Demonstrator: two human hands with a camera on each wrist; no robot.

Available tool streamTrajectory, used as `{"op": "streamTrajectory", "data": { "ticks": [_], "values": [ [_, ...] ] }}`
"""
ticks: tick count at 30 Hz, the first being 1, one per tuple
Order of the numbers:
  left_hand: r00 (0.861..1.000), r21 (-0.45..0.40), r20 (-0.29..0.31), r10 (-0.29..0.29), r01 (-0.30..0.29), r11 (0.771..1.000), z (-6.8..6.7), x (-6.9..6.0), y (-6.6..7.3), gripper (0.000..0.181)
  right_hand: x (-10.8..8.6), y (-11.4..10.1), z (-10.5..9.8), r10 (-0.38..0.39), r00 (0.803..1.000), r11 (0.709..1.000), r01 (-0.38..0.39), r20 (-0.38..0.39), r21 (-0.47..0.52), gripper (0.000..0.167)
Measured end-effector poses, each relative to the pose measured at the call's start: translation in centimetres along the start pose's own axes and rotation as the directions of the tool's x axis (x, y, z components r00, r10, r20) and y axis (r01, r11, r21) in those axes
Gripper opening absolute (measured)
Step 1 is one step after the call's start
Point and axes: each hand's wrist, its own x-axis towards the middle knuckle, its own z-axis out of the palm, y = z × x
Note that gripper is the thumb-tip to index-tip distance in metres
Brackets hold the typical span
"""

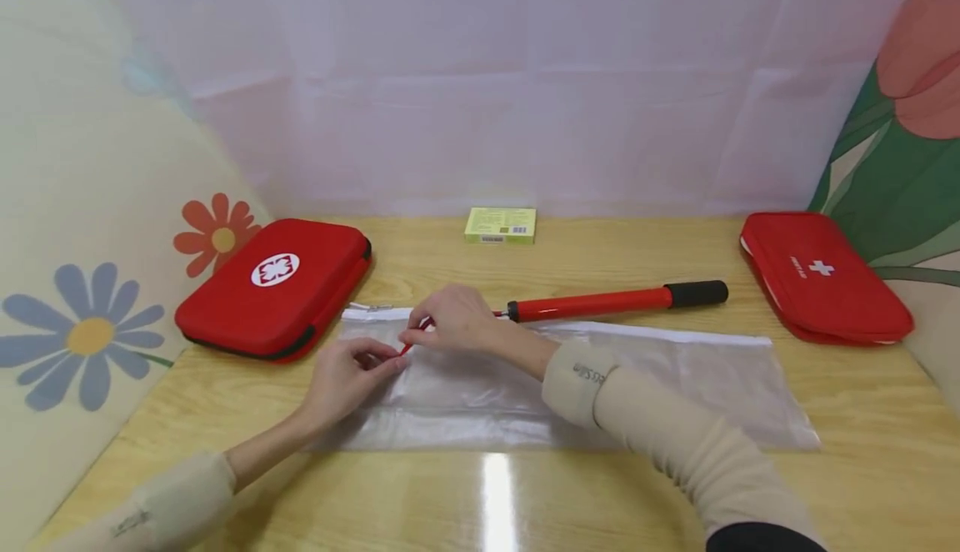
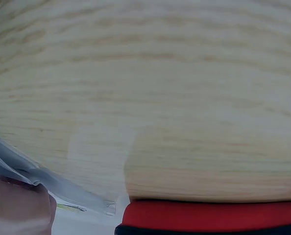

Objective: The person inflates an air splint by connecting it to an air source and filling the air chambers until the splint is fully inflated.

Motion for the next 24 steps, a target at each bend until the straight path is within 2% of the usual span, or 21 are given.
{"op": "streamTrajectory", "data": {
  "ticks": [4, 8, 12, 16, 24],
  "values": [
    [1.0, 0.012, 0.001, 0.005, -0.005, 1.0, 0.0, 0.1, 0.1, 0.007, 0.1, -0.3, 0.1, -0.029, 1.0, 1.0, 0.029, -0.006, 0.008, 0.012],
    [0.999, 0.031, -0.017, 0.038, -0.038, 0.999, 0.0, 0.3, 0.2, 0.008, 0.1, -0.6, 0.1, -0.049, 0.998, 0.998, 0.05, -0.038, 0.025, 0.01],
    [0.997, 0.071, -0.035, 0.073, -0.07, 0.995, 0.0, 0.3, 0.0, 0.009, 0.2, -1.1, 0.2, -0.081, 0.995, 0.996, 0.08, -0.049, -0.029, 0.011],
    [0.996, 0.096, -0.027, 0.09, -0.087, 0.992, 0.0, 0.3, -0.1, 0.009, 0.3, -1.6, 0.3, -0.115, 0.993, 0.989, 0.111, -0.034, -0.099, 0.011],
    [0.995, 0.117, -0.009, 0.101, -0.1, 0.988, 0.2, 0.2, -0.1, 0.009, 0.5, -1.9, 0.1, -0.098, 0.995, 0.985, 0.096, -0.007, -0.141, 0.012]
  ]
}}
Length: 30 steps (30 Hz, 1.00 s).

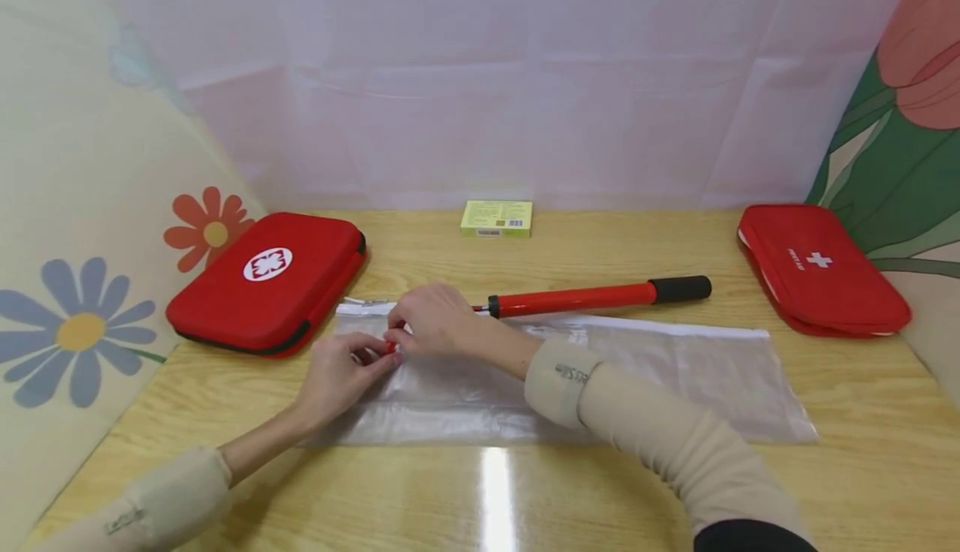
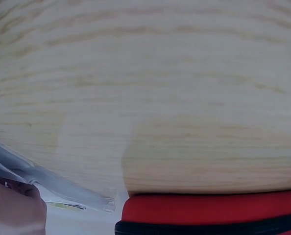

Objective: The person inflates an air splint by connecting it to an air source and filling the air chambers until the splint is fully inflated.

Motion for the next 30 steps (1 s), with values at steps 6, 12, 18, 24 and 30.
{"op": "streamTrajectory", "data": {
  "ticks": [6, 12, 18, 24, 30],
  "values": [
    [1.0, 0.01, -0.001, 0.011, -0.011, 1.0, 0.2, -0.2, -0.2, 0.01, 0.6, -0.6, -0.2, -0.024, 0.995, 0.998, 0.031, 0.101, -0.06, 0.015],
    [0.998, 0.065, -0.023, 0.057, -0.055, 0.996, 0.3, -0.3, -0.4, 0.013, 1.6, -2.2, -0.2, -0.031, 0.983, 0.98, 0.066, 0.182, -0.188, 0.021],
    [0.998, 0.011, 0.007, 0.061, -0.061, 0.998, -0.1, 0.2, -0.5, 0.015, 1.9, -2.9, 0.1, -0.031, 0.978, 0.957, 0.089, 0.207, -0.275, 0.014],
    [0.999, -0.008, 0.049, 0.009, -0.008, 1.0, -1.1, 0.6, -0.3, 0.012, 2.0, -3.0, 0.3, -0.002, 0.973, 0.945, 0.078, 0.232, -0.317, 0.013],
    [0.993, -0.029, 0.097, -0.063, 0.067, 0.997, -1.1, 0.6, -0.6, 0.013, 2.1, -2.9, 0.5, 0.033, 0.964, 0.947, 0.054, 0.263, -0.317, 0.013]
  ]
}}
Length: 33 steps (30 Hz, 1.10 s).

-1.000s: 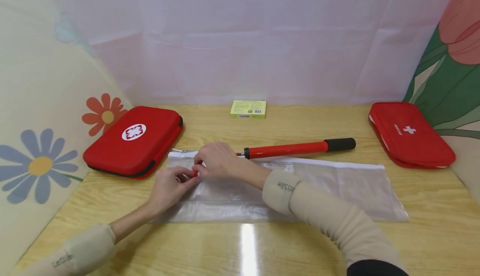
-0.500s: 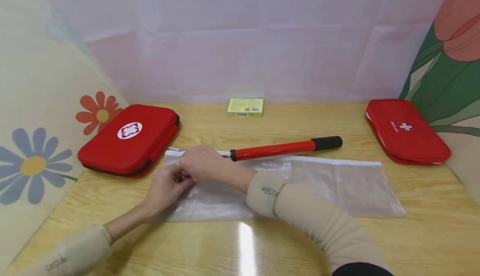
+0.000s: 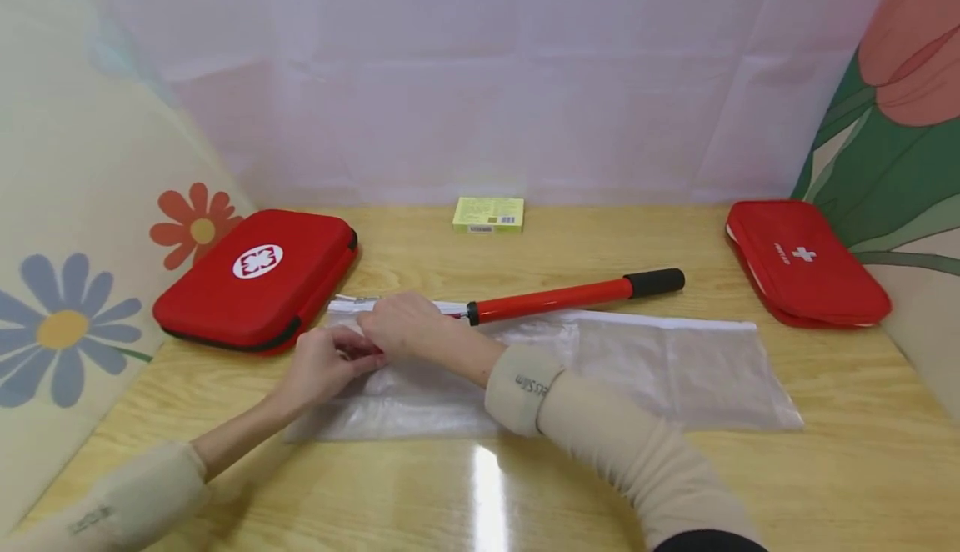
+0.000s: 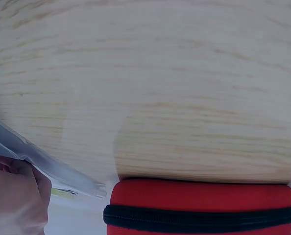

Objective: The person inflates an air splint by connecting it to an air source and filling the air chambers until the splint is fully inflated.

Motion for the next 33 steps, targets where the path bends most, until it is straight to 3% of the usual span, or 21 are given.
{"op": "streamTrajectory", "data": {
  "ticks": [8, 16, 21, 24, 29, 33],
  "values": [
    [0.998, -0.01, -0.044, 0.033, -0.034, 0.999, 0.4, -0.2, -0.4, 0.014, 0.1, -0.4, -0.1, 0.015, 1.0, 0.999, -0.015, -0.005, -0.03, 0.013],
    [0.997, 0.009, -0.073, 0.028, -0.028, 1.0, 0.3, -0.3, -0.4, 0.014, 0.6, -0.6, -0.3, -0.019, 1.0, 0.998, 0.019, -0.013, -0.062, 0.012],
    [0.997, -0.014, -0.069, 0.016, -0.017, 1.0, 0.1, -0.2, 0.0, 0.012, 0.6, -0.1, -0.4, 0.0, 0.997, 0.999, -0.004, 0.079, 0.051, 0.01],
    [0.998, 0.028, -0.057, 0.001, 0.001, 1.0, -0.2, -0.1, 0.3, 0.012, 0.2, 0.6, -0.2, 0.008, 0.997, 0.989, -0.02, 0.08, 0.145, 0.016],
    [0.999, 0.069, 0.023, -0.026, 0.024, 0.997, -0.6, 0.1, 0.9, 0.013, -2.2, 2.6, -0.1, 0.069, 0.998, 0.95, -0.07, 0.016, 0.304, 0.044],
    [0.994, 0.069, 0.107, -0.037, 0.029, 0.997, -0.8, 0.3, 1.1, 0.008, -6.8, 7.5, -0.9, 0.179, 0.984, 0.898, -0.17, 0.016, 0.406, 0.044]
  ]
}}
